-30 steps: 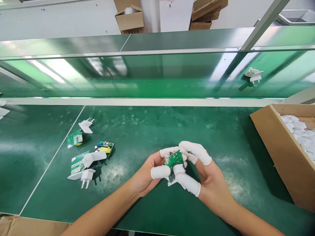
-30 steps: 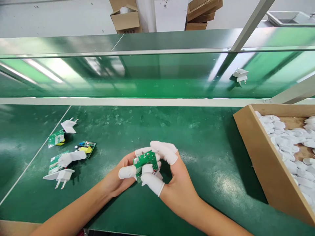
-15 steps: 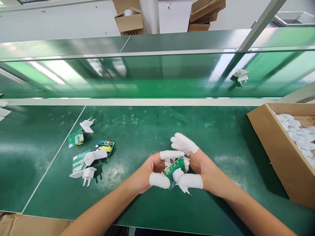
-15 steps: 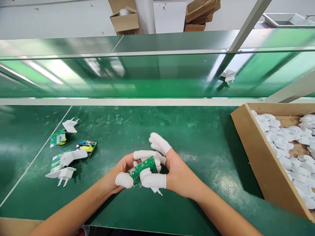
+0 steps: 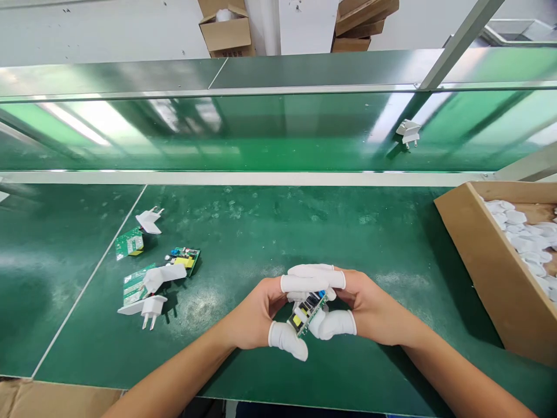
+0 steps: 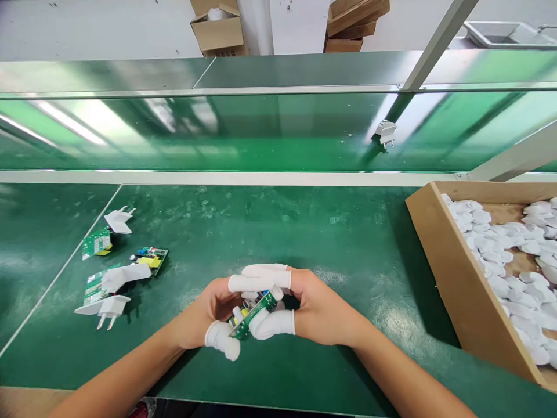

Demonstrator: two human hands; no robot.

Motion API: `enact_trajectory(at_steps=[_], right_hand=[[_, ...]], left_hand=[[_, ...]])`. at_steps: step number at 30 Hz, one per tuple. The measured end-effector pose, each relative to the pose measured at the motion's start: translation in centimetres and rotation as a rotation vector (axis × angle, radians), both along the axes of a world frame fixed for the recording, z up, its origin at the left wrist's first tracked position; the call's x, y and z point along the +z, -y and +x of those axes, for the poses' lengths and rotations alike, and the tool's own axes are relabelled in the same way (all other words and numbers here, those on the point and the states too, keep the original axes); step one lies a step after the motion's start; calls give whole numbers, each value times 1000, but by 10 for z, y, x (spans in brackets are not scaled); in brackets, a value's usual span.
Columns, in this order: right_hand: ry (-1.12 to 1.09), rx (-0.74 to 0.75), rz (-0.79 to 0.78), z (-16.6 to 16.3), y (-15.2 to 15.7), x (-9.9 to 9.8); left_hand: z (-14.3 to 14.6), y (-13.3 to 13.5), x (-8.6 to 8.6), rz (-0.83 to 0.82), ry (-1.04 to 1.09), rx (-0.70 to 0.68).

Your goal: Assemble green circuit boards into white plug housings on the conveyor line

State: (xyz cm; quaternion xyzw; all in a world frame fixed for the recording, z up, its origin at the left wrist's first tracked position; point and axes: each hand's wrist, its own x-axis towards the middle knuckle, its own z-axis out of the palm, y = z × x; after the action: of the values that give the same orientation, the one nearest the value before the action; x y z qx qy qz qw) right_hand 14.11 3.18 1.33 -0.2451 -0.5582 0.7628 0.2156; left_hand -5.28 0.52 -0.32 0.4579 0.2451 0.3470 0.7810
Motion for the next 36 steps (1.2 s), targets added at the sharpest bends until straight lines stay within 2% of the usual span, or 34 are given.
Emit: enact_trajectory(at_steps=[3,8,10,12,15,18,21,28,33,36], right_hand=[[14,8,64,1,-1,-1],[40,6,159,0,-2,-1],[53,-5,179,0,-1,-4],[87,-85,224,-1,1,-7],[145,-235,395,-1,5,-10],[281,-225,694,-2,9,-8],[429,-194,946,-5,14,-6],[419,-356,1215,-11,14,-11],[525,-442,1409,-13,15,-15],[583,-476,1510,-17,19,-18]], left_hand=[[0,-1,2,57,-19,-12],[-3,1,-1,44,-65,-13],[-3,1,-3,-16,-34,-6],[-2,1,-4,-128,43,41],[0,1,-1,-277,166,126],[2,1,3,-325,215,147],[5,2,0,-289,168,189],[9,4,-7,-196,80,184],[15,11,-4,-100,-64,353],[21,15,-4,-46,-202,409]])
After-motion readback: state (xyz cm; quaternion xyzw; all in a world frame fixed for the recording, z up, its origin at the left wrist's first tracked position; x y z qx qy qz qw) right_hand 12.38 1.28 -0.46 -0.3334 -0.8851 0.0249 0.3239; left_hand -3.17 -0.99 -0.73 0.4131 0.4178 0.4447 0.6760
